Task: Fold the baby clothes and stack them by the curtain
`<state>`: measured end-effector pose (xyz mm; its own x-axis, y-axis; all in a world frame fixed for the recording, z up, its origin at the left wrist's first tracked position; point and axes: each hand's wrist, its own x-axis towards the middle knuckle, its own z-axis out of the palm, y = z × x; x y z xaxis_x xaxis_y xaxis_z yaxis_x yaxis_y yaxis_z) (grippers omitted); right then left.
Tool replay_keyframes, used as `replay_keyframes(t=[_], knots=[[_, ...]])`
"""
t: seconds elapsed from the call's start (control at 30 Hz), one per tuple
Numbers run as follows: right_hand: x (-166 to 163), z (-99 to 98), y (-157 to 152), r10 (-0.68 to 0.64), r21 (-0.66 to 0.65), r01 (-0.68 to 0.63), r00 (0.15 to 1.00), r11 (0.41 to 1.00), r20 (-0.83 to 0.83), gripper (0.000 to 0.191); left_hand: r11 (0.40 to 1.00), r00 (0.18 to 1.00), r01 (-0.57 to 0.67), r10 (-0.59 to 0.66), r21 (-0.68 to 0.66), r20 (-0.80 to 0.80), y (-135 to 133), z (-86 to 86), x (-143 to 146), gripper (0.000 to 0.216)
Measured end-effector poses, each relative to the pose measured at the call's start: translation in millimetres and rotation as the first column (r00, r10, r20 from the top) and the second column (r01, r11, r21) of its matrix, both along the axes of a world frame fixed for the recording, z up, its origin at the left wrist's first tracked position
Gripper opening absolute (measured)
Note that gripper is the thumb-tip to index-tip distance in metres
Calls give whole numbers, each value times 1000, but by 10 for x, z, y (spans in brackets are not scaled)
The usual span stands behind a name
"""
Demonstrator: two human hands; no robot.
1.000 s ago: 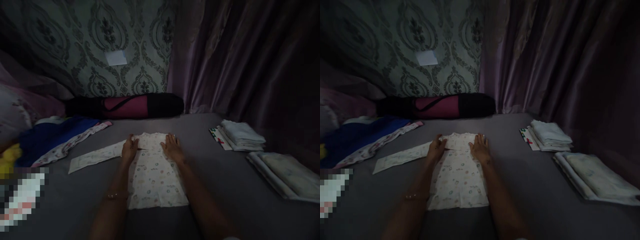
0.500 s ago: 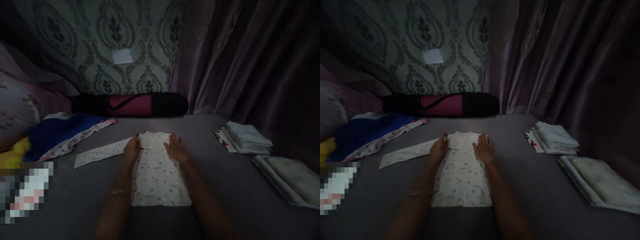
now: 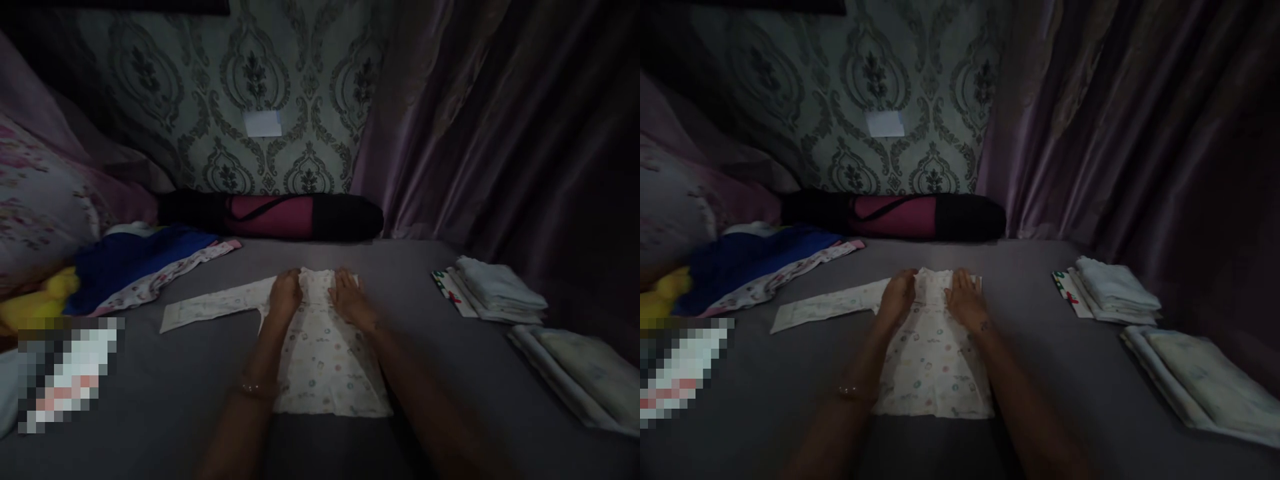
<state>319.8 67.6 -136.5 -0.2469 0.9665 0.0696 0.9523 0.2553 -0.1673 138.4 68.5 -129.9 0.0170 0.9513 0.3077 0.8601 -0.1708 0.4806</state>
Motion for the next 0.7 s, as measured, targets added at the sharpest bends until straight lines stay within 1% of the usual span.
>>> replay_keyframes(t=[0.07,0.13,0.2,0.27,0.33,0.4,0.47,0.6,0.7], knots=[[-173,5,-43,141,33,-141,990,990,-23,58,995,994,92,-89,-40,67,8,-64,63,51],[-334,-39,-78,267,17,-267,963,964,-32,58,991,990,110,-102,-81,93,15,-162,95,57],[-447,-109,-98,325,5,-325,945,946,-33,59,989,991,105,-96,-103,97,25,-260,91,56],[-501,-173,-104,335,0,-335,942,942,-34,60,988,990,112,-101,-107,100,39,-333,64,53],[-510,-210,-105,332,-7,-332,943,943,-35,60,986,989,121,-110,-118,98,53,-375,30,51],[-496,-218,-109,320,-21,-321,947,947,-37,60,980,991,124,-114,-157,73,65,-397,0,52],[-469,-211,-119,279,-31,-281,959,959,-43,60,970,990,141,-136,-200,35,74,-411,-25,55],[-381,-204,-134,109,-59,-111,993,992,-35,62,962,986,162,-169,-221,-12,94,-448,-63,61],[-286,-213,-129,-3,-92,2,1000,996,-5,66,959,984,163,-175,-231,-34,112,-492,-85,62]])
